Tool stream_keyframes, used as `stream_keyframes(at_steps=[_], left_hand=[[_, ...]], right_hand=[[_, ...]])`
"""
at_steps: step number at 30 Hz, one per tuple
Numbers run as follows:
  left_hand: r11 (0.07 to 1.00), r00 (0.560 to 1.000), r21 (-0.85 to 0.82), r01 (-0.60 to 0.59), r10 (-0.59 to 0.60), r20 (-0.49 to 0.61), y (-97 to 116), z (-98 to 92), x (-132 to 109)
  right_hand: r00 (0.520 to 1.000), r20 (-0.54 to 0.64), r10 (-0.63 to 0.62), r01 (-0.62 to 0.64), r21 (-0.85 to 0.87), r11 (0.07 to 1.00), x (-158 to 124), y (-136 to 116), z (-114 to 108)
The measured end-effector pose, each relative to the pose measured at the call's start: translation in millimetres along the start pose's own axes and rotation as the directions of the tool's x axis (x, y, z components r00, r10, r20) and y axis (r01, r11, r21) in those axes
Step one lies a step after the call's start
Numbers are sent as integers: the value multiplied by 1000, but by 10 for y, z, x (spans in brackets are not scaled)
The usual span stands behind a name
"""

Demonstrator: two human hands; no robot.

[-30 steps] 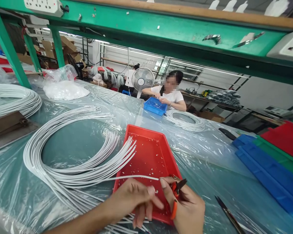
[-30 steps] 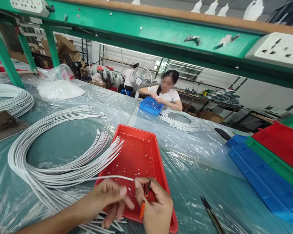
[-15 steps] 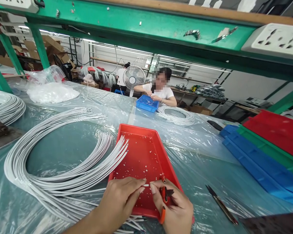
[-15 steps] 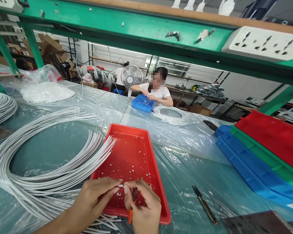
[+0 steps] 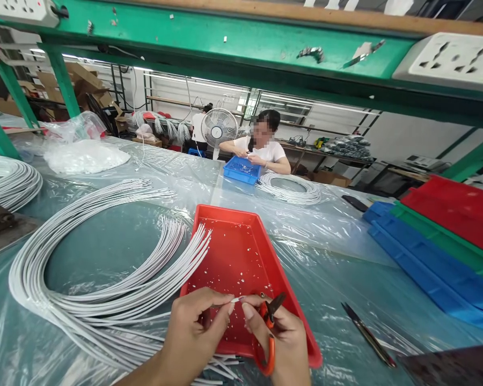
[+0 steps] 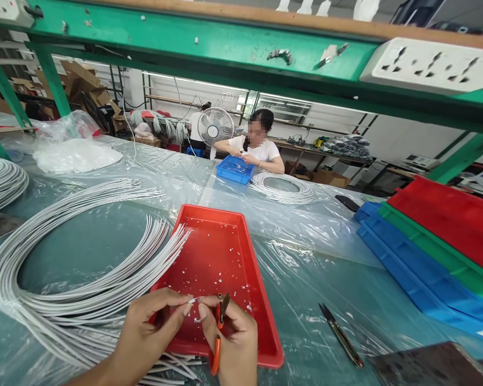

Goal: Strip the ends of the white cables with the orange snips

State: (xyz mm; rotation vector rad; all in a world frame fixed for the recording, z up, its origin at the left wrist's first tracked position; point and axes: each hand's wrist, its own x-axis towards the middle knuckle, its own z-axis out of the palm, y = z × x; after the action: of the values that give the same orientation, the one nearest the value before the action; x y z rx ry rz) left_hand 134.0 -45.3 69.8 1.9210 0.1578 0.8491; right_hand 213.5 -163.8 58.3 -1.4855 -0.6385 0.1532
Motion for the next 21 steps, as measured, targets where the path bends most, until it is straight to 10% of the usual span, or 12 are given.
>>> stream_keyframes(at_steps=[21], left_hand=[[956,964,133,-262,266,-15,-96,19,-53]], right_hand=[[938,96,332,-343,386,857,8,49,86]])
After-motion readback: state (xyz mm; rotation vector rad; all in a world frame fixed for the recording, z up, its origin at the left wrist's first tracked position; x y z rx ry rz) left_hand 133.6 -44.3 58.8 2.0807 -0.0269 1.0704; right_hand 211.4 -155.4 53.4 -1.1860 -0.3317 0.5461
